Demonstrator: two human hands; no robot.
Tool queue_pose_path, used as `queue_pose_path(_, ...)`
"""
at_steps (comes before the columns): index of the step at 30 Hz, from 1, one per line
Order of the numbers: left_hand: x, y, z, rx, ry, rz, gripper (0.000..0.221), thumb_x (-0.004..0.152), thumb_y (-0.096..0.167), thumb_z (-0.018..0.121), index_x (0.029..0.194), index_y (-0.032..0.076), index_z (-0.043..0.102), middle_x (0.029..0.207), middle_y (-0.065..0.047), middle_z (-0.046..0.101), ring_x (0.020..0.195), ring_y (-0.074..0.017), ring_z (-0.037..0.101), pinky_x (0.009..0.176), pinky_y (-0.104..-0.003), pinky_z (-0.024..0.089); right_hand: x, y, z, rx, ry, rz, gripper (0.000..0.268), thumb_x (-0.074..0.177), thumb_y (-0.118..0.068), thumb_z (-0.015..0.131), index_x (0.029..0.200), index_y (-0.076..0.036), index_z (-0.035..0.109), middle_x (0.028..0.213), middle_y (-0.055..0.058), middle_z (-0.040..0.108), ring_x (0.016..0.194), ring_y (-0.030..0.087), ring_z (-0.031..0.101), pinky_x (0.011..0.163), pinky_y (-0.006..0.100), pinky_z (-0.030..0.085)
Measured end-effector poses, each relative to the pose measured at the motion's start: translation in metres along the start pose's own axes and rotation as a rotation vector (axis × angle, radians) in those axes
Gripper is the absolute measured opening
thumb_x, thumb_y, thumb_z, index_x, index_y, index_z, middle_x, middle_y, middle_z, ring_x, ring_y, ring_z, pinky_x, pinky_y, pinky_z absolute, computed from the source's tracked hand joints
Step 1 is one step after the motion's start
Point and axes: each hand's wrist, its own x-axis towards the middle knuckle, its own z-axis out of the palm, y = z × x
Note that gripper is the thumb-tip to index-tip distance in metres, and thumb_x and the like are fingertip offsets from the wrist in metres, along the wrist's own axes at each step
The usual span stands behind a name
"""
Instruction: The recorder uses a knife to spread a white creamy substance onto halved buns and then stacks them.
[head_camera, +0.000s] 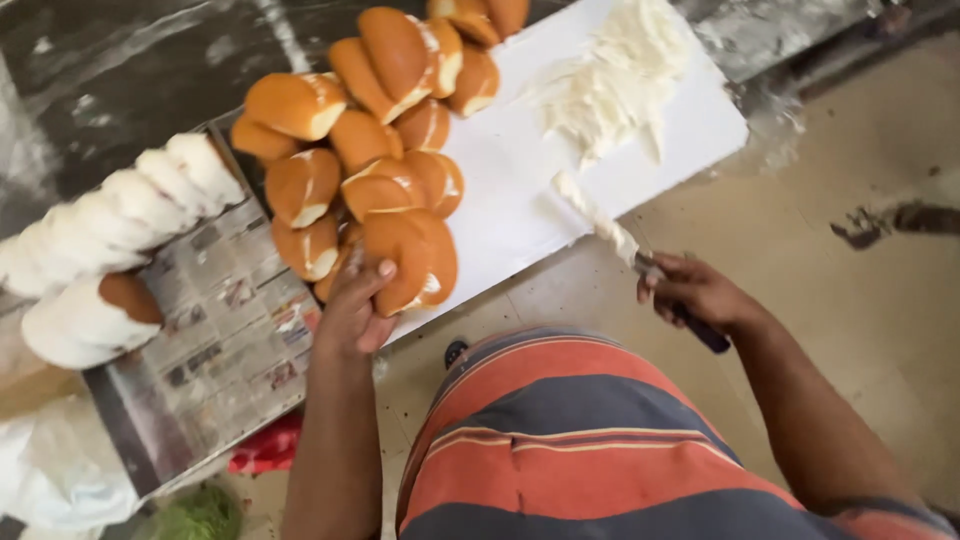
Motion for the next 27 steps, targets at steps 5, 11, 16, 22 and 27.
queue_pose_path(5,0.016,-0.017,-0.035,-0.272,-0.332,-0.293,0.086,0.089,0.027,0.086,0.155,-0.003,0.039,0.139,-0.015,0.059,0.125,-0.0251,0.061,0.105,-0.04,0.054,-0.032,-0.048,0.048,-0.012,-0.252,-0.374,0.058,0.098,-0.008,0.061,0.154,-0.014,0.047,0.098,0.005,0.066,0.07,0.011,0.058,0.058,0.028,0.05)
queue_pose_path(11,0.032,-0.052,-0.053,-0.308,-0.502,-0.231,0.079,0.086,0.028,0.088,0.148,-0.002,0.048,0.134,-0.015,0.066,0.12,-0.0266,0.067,0.102,-0.042,0.058,-0.053,-0.11,0.093,-0.22,-0.286,-0.974,0.057,0.104,0.0,0.059,0.157,-0.013,0.047,0.103,0.01,0.066,0.089,0.02,0.063,0.078,0.035,0.053)
queue_pose_path(16,0.028,-0.036,-0.038,-0.413,-0.542,-0.178,0.075,0.086,0.032,0.085,0.142,-0.004,0.05,0.126,-0.019,0.067,0.109,-0.0309,0.07,0.089,-0.044,0.061,-0.051,-0.1,0.09,-0.566,-0.103,-1.129,0.06,0.094,-0.003,0.066,0.151,-0.017,0.051,0.102,0.012,0.068,0.083,0.025,0.067,0.07,0.037,0.055)
queue_pose_path(22,0.038,-0.067,-0.101,-0.549,-0.617,-0.118,0.061,0.092,0.029,0.079,0.133,-0.009,0.053,0.117,-0.024,0.07,0.094,-0.0317,0.075,0.074,-0.042,0.064,-0.057,-0.098,0.071,-0.993,0.3,-1.209,0.061,0.085,-0.001,0.068,0.141,-0.022,0.058,0.104,0.011,0.069,0.082,0.03,0.068,0.062,0.041,0.054)
queue_pose_path(27,0.023,-0.025,-0.042,-0.198,-0.494,-0.177,0.083,0.086,0.029,0.087,0.146,-0.011,0.046,0.13,-0.018,0.066,0.114,-0.0248,0.069,0.098,-0.038,0.059,-0.061,-0.135,0.081,-0.975,0.255,-1.148,0.063,0.086,0.0,0.067,0.145,-0.02,0.057,0.106,0.011,0.071,0.084,0.031,0.069,0.064,0.042,0.056)
